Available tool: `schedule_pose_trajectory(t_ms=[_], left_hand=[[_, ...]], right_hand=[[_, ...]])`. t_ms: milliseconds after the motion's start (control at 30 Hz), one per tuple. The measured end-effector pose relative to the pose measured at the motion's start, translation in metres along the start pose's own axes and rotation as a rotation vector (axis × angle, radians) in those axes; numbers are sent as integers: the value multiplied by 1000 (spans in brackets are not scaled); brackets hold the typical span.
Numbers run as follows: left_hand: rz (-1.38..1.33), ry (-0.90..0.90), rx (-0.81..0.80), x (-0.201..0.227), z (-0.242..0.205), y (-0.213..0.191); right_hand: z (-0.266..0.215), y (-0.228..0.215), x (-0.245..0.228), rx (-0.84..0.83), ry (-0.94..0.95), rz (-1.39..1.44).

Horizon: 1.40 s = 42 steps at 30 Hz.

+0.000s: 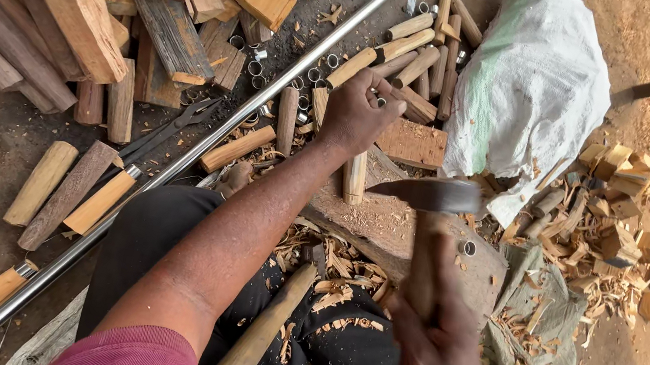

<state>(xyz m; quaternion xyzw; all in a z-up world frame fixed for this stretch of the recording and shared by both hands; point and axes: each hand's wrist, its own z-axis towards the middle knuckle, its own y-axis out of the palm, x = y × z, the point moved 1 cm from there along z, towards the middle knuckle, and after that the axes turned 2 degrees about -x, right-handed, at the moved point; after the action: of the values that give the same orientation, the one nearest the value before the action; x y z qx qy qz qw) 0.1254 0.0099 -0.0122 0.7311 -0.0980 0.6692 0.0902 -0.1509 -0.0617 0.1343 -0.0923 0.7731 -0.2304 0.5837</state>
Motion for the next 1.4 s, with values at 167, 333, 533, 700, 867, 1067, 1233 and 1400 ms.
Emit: schedule_pose_trajectory(t_ms=[167,333,533,700,867,1067,1233,1400], left_hand=[[100,62,-37,-18,5,8],[81,180,-15,-21,5,8],[185,85,-16,-16,0,13],[298,107,59,-14,1,19],[118,192,-14,-17,5,9],[-459,302,-347,-45,12,-5],[-410,257,-340,-43,11,-8],[-121,88,-99,-20,6,0]], right_hand=[[-38,-10,-31,310,-311,384],[9,9,-13,-140,-117,-111],[-16,1,-24,55,-154,-26],[-35,-6,-24,229,-220,175],[-9,-3,9,61,11,19],[-32,-13,-27,178,-214,228],[0,3,-25,14,-67,9],[18,19,46,-45,-238,-120]])
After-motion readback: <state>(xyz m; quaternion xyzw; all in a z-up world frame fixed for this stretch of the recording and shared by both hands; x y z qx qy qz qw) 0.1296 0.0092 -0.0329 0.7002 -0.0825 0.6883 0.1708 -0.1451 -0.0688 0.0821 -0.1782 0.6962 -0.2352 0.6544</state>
